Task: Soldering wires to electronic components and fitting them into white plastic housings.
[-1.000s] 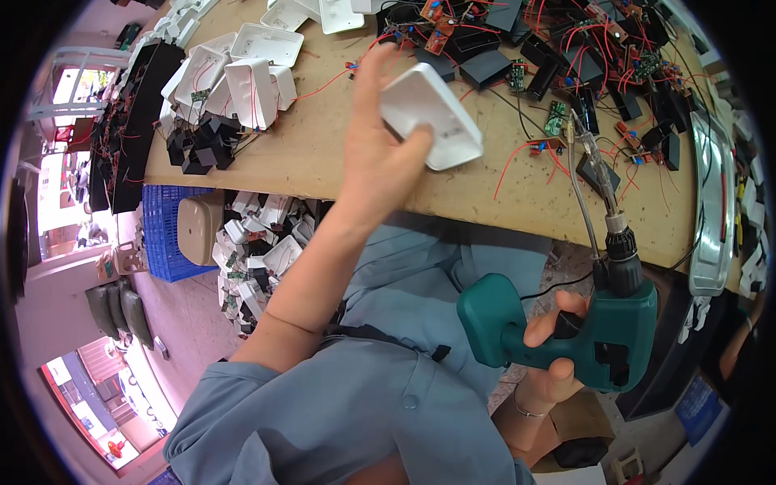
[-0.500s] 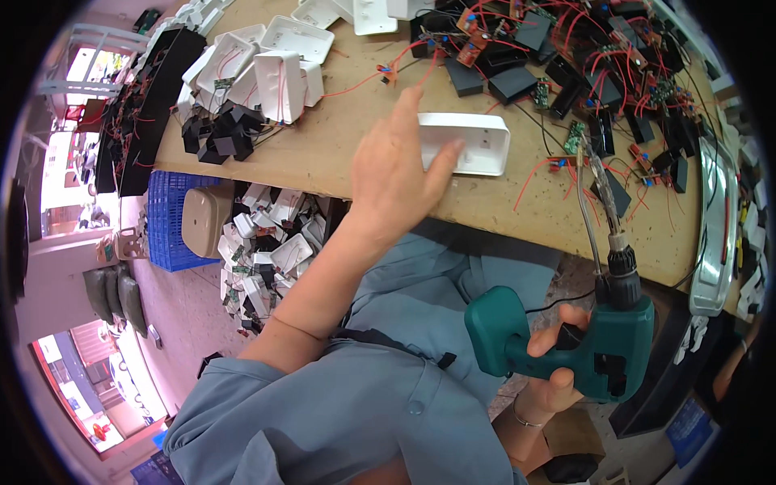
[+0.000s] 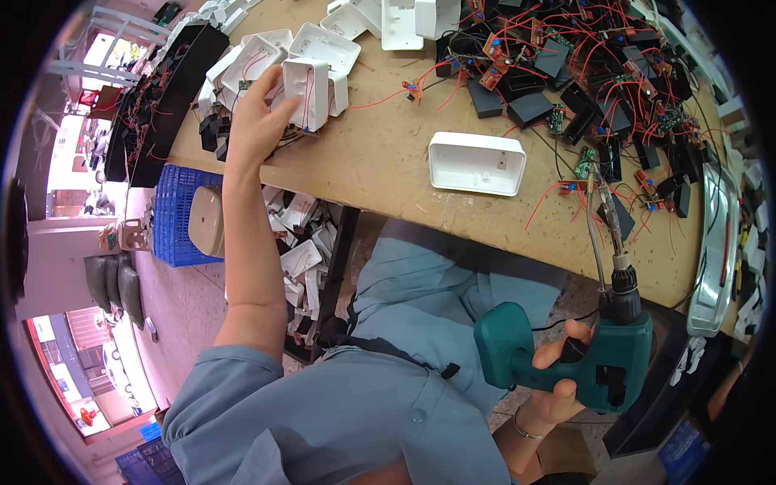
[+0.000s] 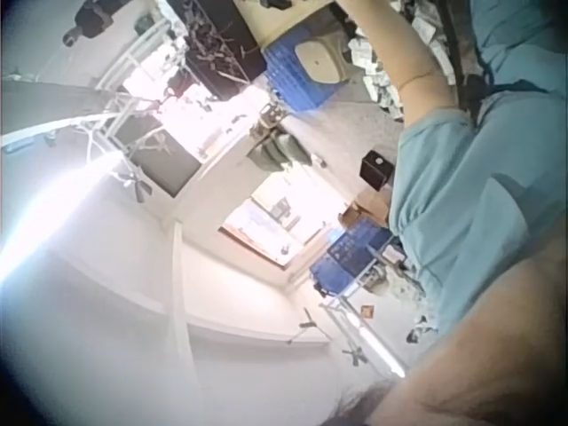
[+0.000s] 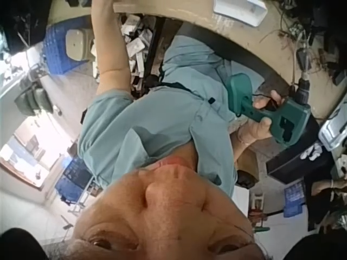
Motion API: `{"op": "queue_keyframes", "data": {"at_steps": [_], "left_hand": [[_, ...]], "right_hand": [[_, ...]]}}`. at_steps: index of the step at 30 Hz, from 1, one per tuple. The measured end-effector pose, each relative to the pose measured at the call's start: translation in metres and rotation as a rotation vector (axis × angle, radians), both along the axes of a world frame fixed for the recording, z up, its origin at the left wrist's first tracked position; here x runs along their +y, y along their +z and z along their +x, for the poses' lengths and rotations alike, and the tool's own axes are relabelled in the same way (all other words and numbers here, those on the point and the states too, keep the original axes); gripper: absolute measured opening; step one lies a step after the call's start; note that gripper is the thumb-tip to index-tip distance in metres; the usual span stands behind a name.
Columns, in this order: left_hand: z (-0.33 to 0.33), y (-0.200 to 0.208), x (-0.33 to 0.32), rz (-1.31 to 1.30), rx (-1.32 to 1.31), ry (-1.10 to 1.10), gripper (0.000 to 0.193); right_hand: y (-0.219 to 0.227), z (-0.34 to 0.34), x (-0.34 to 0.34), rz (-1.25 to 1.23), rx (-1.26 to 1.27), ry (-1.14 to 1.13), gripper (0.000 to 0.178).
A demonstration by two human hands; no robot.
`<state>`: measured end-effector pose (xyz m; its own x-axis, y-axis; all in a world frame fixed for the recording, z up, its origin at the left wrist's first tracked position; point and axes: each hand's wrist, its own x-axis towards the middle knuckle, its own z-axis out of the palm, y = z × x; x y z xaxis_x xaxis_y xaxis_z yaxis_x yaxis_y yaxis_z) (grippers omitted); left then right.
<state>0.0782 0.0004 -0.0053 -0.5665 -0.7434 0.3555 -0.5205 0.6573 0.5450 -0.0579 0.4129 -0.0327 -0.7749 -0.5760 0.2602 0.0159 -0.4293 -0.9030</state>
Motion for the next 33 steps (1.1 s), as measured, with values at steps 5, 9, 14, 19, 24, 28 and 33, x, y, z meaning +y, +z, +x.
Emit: {"op": "queue_keyframes", "data": {"at_steps": [5, 9, 14, 19, 24, 28, 33], "left_hand": [[-0.015, 0.006, -0.001, 0.102, -0.071, -0.172, 0.060], [-0.010, 0.007, 0.003, -0.064, -0.123, -0.156, 0.055], [-0.007, 0.010, -0.002, -0.026, -0.207, -0.339, 0.038], [0.021, 0.013, 0.001, 0.256, 0.402, -0.127, 0.026], [0.084, 0.011, -0.028, 0.638, 1.356, -0.166, 0.029], [0.138, 0.013, -0.031, 0.678, 1.489, -0.049, 0.031], [0.211, -0.001, -0.014, 0.993, 1.745, -0.394, 0.035]], "right_hand": [[0.001, 0.000, -0.002, 0.011, 0.002, -0.011, 0.063], [0.001, 0.001, -0.003, 0.020, 0.001, -0.011, 0.062], [0.002, 0.001, -0.005, 0.038, 0.016, -0.025, 0.063], [0.001, 0.000, -0.005, 0.053, 0.022, -0.016, 0.064], [-0.002, -0.003, -0.005, 0.038, 0.010, 0.068, 0.065], [-0.003, -0.004, -0.001, 0.014, 0.007, 0.074, 0.065], [-0.007, -0.006, -0.003, 0.033, 0.032, 0.077, 0.065]]}}
